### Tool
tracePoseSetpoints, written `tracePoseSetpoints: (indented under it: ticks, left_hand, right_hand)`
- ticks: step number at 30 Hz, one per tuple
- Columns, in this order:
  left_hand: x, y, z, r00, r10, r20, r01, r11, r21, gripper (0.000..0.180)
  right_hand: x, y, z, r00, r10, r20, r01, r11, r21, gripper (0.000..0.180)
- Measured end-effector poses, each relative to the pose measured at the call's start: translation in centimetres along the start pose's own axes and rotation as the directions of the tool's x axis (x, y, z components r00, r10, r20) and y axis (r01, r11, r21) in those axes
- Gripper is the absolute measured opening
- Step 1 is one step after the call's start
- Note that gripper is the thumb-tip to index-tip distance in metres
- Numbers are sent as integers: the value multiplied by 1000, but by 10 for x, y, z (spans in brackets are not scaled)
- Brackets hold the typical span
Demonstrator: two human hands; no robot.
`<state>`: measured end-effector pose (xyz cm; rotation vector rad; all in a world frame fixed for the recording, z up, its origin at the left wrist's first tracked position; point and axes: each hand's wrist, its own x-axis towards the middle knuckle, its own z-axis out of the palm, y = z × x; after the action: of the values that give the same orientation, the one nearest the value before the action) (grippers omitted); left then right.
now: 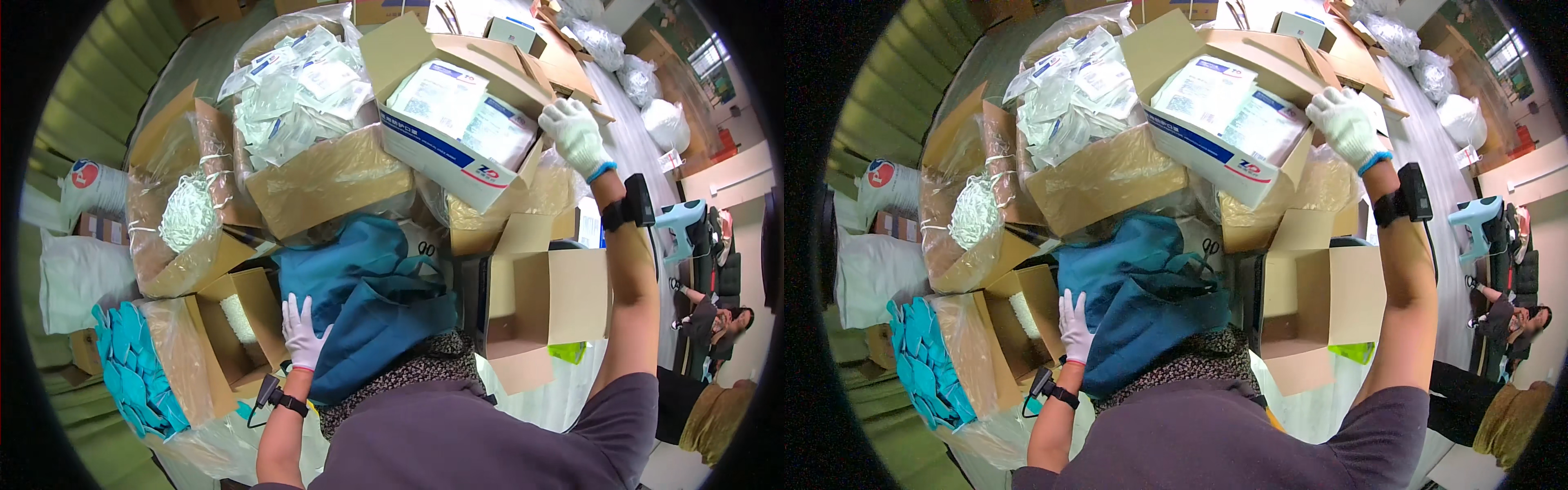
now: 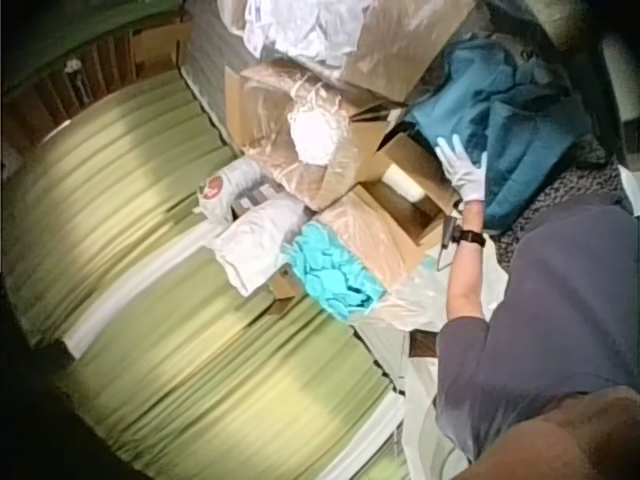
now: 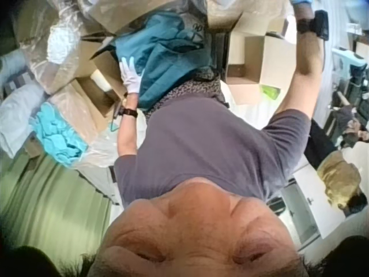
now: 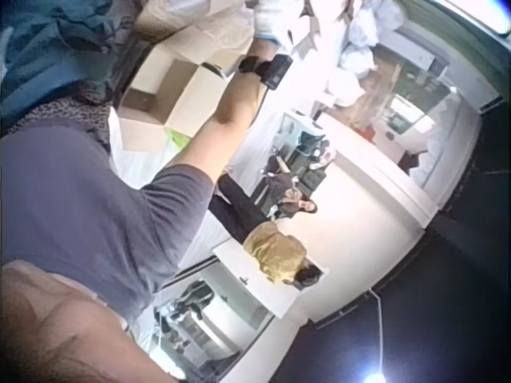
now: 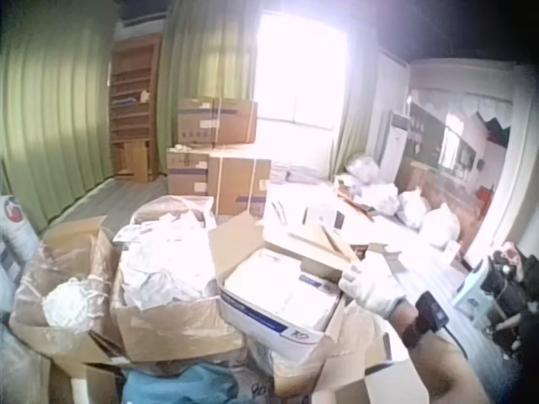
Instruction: Sorting medical masks and packaging them into bags and boxes.
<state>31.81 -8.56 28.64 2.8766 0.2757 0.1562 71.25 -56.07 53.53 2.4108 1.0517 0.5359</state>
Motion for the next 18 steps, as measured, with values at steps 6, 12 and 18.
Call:
tracePoseSetpoints:
  ticks: [6,12,18]
  left_hand:
    - [0,2,-4,999,-7,34,8,1000,-16,84]
    - [1,0,-9,1000,-1,16,3,995,-96,81]
    - [6,10,-45,993,-115,-26,108,974,-199,76]
  right_hand:
    - [-9,-2,22,979,190,71,-195,979,62,21]
    - [-34,-12,10,885,421,-200,-367,894,258,44]
    - [-32,-175,-71,266,931,-251,-316,331,889,14]
